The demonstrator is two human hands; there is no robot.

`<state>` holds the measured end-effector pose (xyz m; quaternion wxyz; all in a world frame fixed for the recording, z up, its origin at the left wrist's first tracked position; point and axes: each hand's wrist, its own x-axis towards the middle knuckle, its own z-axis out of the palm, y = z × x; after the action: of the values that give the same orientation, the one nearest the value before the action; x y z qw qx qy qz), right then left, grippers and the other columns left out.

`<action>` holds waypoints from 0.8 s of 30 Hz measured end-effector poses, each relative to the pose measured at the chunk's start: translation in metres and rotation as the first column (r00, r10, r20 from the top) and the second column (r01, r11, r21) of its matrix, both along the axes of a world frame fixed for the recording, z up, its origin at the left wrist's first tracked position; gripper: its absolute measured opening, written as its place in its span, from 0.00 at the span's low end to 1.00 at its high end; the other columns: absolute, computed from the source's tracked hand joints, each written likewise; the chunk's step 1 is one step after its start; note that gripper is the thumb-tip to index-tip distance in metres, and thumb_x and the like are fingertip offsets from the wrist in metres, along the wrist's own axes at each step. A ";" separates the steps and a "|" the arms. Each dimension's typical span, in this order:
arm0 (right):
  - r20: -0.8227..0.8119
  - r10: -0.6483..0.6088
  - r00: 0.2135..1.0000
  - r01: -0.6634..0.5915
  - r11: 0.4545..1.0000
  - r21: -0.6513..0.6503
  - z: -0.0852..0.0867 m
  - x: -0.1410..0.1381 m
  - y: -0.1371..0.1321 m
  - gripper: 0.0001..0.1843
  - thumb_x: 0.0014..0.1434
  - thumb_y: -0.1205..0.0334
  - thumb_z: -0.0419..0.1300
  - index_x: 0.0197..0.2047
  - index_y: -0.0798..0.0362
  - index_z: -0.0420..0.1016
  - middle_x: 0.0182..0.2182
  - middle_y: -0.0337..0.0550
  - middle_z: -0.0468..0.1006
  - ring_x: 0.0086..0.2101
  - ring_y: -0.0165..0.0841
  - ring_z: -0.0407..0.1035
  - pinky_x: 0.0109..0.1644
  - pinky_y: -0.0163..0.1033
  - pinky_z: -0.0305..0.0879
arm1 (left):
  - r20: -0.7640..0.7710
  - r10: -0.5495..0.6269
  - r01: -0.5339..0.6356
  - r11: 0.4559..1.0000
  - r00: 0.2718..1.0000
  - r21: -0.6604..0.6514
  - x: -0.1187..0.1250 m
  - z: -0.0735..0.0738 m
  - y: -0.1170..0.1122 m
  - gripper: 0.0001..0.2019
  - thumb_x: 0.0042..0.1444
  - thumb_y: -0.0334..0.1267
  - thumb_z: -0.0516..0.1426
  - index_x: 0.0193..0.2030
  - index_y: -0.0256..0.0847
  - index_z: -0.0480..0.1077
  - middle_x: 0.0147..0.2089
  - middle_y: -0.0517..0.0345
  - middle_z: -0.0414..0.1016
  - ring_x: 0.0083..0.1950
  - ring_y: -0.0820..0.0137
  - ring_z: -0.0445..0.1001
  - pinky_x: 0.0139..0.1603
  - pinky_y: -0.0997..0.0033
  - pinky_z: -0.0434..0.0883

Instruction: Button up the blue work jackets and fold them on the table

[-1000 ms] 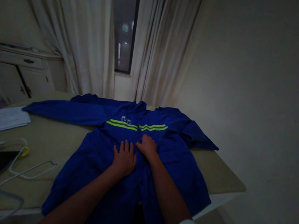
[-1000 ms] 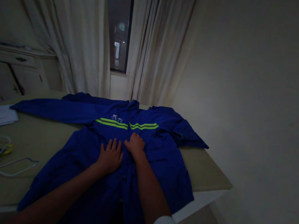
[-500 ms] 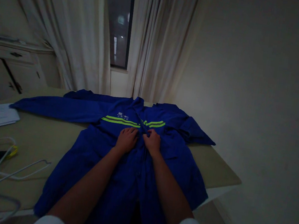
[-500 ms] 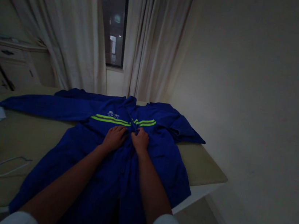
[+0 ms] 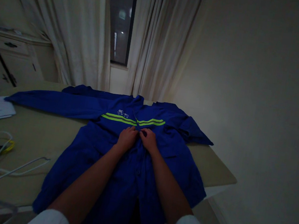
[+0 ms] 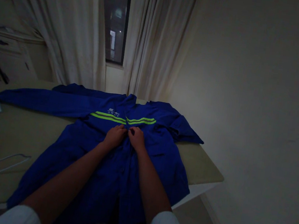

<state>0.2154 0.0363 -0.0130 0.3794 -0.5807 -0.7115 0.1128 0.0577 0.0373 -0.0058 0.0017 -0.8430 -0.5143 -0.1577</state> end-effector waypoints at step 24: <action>-0.167 -0.116 0.979 0.123 0.992 0.036 -0.004 0.005 0.000 0.10 0.59 0.57 0.60 0.39 0.52 0.80 0.35 0.44 0.84 0.34 0.36 0.76 0.44 0.39 0.72 | -0.030 -0.010 0.014 0.992 1.000 0.128 0.001 0.005 -0.001 0.15 0.70 0.29 0.47 0.52 0.40 0.72 0.50 0.45 0.77 0.54 0.56 0.73 0.52 0.59 0.68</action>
<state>0.2202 0.0358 -0.0173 0.4563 -0.6021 -0.6438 0.1211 0.0586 0.0361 -0.0012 0.0625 -0.8464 -0.4980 -0.1781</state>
